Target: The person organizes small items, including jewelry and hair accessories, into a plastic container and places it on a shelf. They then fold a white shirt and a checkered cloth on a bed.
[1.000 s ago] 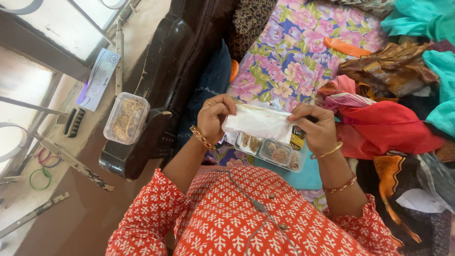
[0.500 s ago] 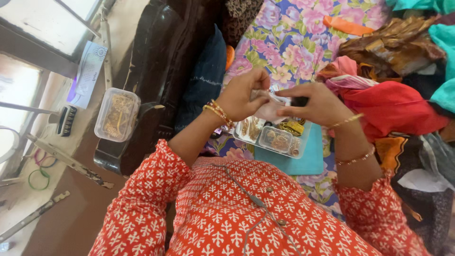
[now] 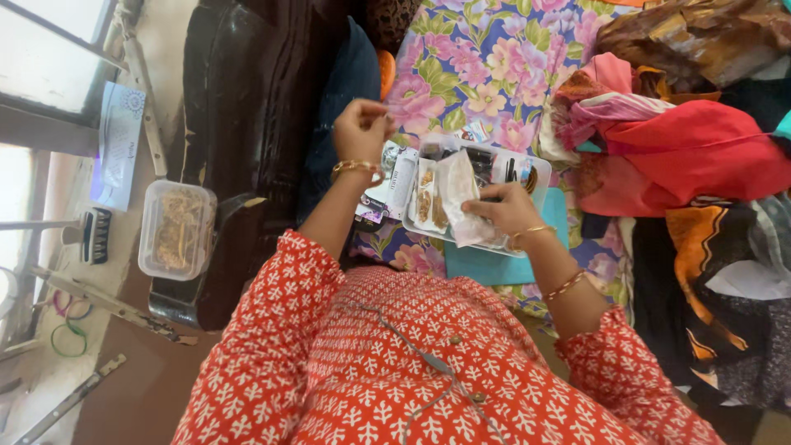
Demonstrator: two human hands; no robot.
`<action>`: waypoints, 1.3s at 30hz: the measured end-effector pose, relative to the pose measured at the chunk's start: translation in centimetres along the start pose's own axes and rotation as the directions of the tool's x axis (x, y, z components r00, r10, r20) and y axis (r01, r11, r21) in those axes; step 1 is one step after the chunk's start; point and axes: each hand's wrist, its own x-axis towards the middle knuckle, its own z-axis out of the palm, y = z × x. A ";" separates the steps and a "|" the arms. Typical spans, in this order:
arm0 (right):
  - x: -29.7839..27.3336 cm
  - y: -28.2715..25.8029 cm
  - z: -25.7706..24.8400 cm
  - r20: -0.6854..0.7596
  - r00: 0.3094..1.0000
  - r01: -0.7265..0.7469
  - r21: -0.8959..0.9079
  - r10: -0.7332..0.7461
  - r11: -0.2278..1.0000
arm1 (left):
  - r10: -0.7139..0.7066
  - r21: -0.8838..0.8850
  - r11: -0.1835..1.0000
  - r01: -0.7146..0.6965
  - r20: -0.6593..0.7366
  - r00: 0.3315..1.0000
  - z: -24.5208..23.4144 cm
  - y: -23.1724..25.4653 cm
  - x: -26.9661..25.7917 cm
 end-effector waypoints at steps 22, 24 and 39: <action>16.4 15.7 19.2 -0.250 0.952 -0.307 -0.732 0.179 0.608 | -0.574 0.149 0.818 0.556 0.139 0.807 -10.2 -11.0 -12.0; 15.9 14.8 18.4 -0.175 0.944 -0.310 -0.757 0.278 0.576 | -0.579 0.160 0.814 0.559 0.136 0.804 -10.0 -11.4 -11.8; 8.8 6.9 17.0 -0.125 0.939 -0.194 0.579 0.321 0.792 | -0.859 -0.135 0.450 0.883 0.206 0.469 -1.2 -15.4 -11.1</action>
